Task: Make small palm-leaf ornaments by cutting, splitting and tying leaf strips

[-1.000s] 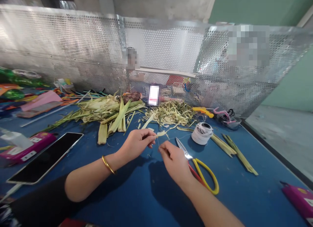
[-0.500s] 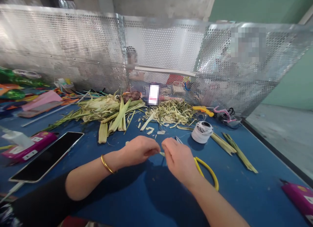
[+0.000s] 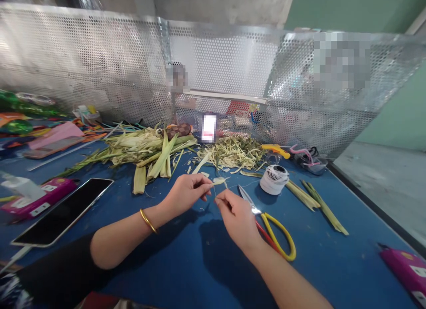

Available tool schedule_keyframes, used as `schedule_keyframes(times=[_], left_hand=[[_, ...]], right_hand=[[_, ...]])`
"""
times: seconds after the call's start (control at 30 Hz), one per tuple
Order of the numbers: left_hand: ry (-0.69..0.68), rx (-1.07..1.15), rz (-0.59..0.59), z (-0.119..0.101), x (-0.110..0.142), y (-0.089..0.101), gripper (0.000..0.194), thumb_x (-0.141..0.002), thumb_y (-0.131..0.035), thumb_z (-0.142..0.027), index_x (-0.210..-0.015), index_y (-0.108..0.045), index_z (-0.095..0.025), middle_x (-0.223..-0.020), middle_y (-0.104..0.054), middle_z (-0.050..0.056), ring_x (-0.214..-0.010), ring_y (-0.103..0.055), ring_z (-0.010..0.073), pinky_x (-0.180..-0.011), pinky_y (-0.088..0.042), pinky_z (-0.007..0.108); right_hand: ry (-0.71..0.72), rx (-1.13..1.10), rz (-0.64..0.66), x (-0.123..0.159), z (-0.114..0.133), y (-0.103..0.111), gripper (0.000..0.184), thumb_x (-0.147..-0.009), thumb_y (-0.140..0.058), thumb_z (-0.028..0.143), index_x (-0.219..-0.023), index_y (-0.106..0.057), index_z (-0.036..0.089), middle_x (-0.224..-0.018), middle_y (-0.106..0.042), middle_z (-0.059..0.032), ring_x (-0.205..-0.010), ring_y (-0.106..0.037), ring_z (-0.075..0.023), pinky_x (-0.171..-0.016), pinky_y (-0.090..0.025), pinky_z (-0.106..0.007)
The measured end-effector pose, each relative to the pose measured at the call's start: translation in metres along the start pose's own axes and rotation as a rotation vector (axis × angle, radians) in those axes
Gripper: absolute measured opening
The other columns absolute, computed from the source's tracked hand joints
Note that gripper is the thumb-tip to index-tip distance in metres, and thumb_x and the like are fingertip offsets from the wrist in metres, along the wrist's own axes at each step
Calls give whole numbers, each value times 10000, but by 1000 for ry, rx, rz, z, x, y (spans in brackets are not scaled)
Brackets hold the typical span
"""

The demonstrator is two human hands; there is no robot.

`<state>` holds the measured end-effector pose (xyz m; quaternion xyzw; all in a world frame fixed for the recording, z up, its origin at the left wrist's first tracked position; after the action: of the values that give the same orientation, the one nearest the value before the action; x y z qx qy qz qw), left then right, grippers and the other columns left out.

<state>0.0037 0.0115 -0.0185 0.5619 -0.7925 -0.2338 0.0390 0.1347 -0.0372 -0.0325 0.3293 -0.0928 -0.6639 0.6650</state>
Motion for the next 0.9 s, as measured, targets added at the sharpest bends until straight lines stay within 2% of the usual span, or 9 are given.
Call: schedule_keyframes(times=[0.1,0.17,0.3,0.4,0.53,0.63,0.73,0.83,0.9], left_hand=[[-151,-290,63,-9,3,-3,137,-809,-527,-175,-748,-649,-162,-673,-660,10,-650,-613,128,-651,-457,230],[-242,-380,181,-15,7,-9,141,-780,-535,-122,-754,-666,-164,-697,-671,18,-700,-616,141,-689,-449,240],[-118,-40,456,-15,11,-19,101,-779,-556,-165,-747,-651,-155,-589,-614,-14,-562,-586,109,-593,-461,214],[-3,226,379,-13,7,-15,112,-787,-568,-228,-731,-621,-147,-589,-591,-23,-524,-564,89,-555,-471,208],[33,222,119,-7,1,-6,122,-803,-542,-217,-717,-590,-145,-612,-602,-18,-511,-555,76,-555,-470,202],[25,44,2,-2,1,-1,139,-816,-527,-224,-717,-594,-154,-622,-623,-12,-515,-571,90,-552,-459,203],[-72,-231,16,-5,2,-2,145,-808,-522,-198,-713,-627,-168,-640,-648,-3,-588,-600,118,-596,-448,214],[-254,-441,163,-12,7,-10,143,-777,-532,-133,-744,-664,-177,-727,-686,16,-720,-619,147,-684,-439,231],[-316,-404,325,-15,10,-17,145,-768,-539,-117,-761,-673,-172,-725,-683,18,-704,-615,138,-683,-439,224]], right_hand=[[240,225,-47,7,20,7,184,-879,-414,238,-754,-546,205,-681,-566,-14,-603,-494,-143,-570,-353,-250],[305,282,-49,5,23,14,190,-881,-400,213,-771,-555,204,-721,-584,-29,-631,-507,-149,-594,-356,-253],[127,83,38,-10,2,24,188,-848,-477,296,-706,-557,203,-610,-525,10,-574,-461,-133,-547,-349,-243],[-135,-255,98,-16,-20,18,220,-778,-553,391,-679,-570,195,-480,-426,59,-448,-376,-101,-459,-319,-230],[-261,-506,72,-12,-26,0,261,-725,-594,443,-685,-566,187,-422,-366,90,-377,-334,-84,-445,-340,-241],[-222,-326,6,-4,-19,-5,246,-783,-543,416,-677,-547,194,-431,-411,66,-411,-403,-111,-469,-348,-248],[14,35,-64,2,1,1,213,-855,-472,331,-716,-561,198,-554,-517,16,-526,-469,-136,-532,-352,-251],[227,260,-41,3,14,9,178,-869,-434,235,-760,-571,200,-728,-592,-27,-646,-513,-153,-608,-359,-260],[227,259,22,-2,10,14,170,-858,-441,225,-749,-570,203,-704,-581,-17,-641,-503,-150,-597,-352,-257]])
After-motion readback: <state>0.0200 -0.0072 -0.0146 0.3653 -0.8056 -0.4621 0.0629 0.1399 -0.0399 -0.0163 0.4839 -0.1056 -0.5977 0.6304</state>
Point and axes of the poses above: each hand's wrist, its own x-axis away from the middle knuckle, its own y-axis out of the back of the hand, z = x × y, the point moved 6 cm from there along -x, towards the middle knuckle
